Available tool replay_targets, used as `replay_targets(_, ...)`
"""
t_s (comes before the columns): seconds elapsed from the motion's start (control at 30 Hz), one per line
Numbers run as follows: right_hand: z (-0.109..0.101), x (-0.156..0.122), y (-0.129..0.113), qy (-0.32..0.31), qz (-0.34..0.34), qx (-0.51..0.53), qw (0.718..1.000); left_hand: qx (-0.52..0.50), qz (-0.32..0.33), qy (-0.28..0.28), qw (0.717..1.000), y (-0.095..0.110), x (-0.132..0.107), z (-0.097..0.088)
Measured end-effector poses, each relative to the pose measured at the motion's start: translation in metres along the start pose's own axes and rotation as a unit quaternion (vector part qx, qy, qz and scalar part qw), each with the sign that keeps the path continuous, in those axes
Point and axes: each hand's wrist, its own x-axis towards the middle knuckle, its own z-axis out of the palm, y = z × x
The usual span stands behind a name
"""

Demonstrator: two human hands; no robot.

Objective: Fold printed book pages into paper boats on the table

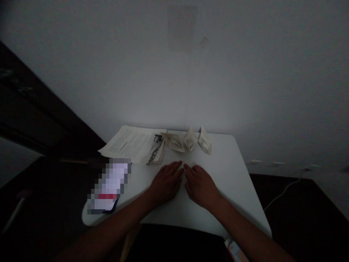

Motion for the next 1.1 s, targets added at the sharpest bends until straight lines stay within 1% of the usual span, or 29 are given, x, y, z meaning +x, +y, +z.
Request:
replay_targets(0.13,-0.005,-0.006,0.001,-0.017,-0.003,0.021,1.0,-0.002,-0.002,-0.007,1.0,0.0,0.0,-0.001)
replay_targets(0.37,-0.007,-0.009,0.001,-0.013,-0.001,0.048,0.999,-0.002,-0.007,-0.005,1.0,-0.001,-0.001,0.0)
replay_targets(0.53,-0.008,-0.018,0.001,-0.006,-0.004,0.052,0.999,0.003,-0.003,-0.011,1.0,-0.001,-0.001,0.0)
replay_targets(0.7,-0.009,-0.028,0.0,-0.008,0.003,0.06,0.998,0.002,-0.002,0.005,1.0,-0.001,-0.001,0.001)
replay_targets(0.87,-0.007,-0.033,0.0,0.0,-0.001,0.073,0.997,0.002,-0.003,0.006,1.0,-0.001,-0.001,0.001)
replay_targets(1.0,-0.007,-0.039,-0.001,-0.002,-0.001,0.066,0.998,0.005,-0.005,-0.007,1.0,-0.001,-0.001,0.0)
replay_targets(1.1,-0.009,-0.044,-0.003,-0.014,-0.001,0.062,0.998,0.007,-0.005,-0.015,1.0,-0.001,-0.001,0.0)
